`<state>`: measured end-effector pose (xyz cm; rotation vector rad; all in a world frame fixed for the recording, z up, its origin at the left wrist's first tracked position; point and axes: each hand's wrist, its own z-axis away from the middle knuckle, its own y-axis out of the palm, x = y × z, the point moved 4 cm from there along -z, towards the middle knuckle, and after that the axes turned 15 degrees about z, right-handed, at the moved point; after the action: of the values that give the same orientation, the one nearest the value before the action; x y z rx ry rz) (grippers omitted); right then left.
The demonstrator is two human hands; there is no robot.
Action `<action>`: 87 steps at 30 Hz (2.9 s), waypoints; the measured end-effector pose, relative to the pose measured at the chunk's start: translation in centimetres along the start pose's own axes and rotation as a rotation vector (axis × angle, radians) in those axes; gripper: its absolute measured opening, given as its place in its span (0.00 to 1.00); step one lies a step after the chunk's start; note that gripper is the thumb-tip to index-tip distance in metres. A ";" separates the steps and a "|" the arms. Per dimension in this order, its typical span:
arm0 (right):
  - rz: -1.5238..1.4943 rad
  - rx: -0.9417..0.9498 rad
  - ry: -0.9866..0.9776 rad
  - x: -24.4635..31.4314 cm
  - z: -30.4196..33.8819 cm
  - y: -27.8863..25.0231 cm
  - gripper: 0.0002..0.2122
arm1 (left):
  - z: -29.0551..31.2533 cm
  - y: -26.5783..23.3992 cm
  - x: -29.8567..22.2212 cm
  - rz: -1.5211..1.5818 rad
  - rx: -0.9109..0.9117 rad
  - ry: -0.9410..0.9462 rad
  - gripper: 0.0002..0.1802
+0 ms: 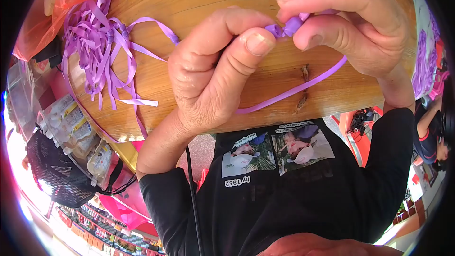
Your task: Braiding or tying knots into thin purple plastic ribbons at an assembly table.
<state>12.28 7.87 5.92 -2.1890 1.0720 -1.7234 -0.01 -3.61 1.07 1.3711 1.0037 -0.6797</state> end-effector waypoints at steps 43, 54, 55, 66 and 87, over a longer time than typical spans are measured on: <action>-0.173 -0.080 0.177 -1.2 0.6 0.9 0.09 | -0.4 0.2 0.9 0.155 -0.114 -0.194 0.15; 0.232 -0.008 0.033 0.3 -0.3 0.3 0.09 | -0.4 0.1 0.9 0.196 -0.075 -0.104 0.12; 0.233 -0.008 0.037 0.3 -0.2 0.3 0.09 | -0.3 0.0 1.0 0.199 -0.073 -0.106 0.12; 0.515 0.037 0.079 2.5 -0.3 0.1 0.08 | -0.2 0.1 -0.1 -0.298 -0.002 0.133 0.08; 0.373 -0.021 0.026 1.0 0.0 0.2 0.09 | -0.4 0.1 0.9 0.110 -0.056 -0.058 0.11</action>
<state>12.24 7.10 6.56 -1.8321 1.4032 -1.5812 0.40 -3.09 0.32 1.3398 0.8888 -0.6012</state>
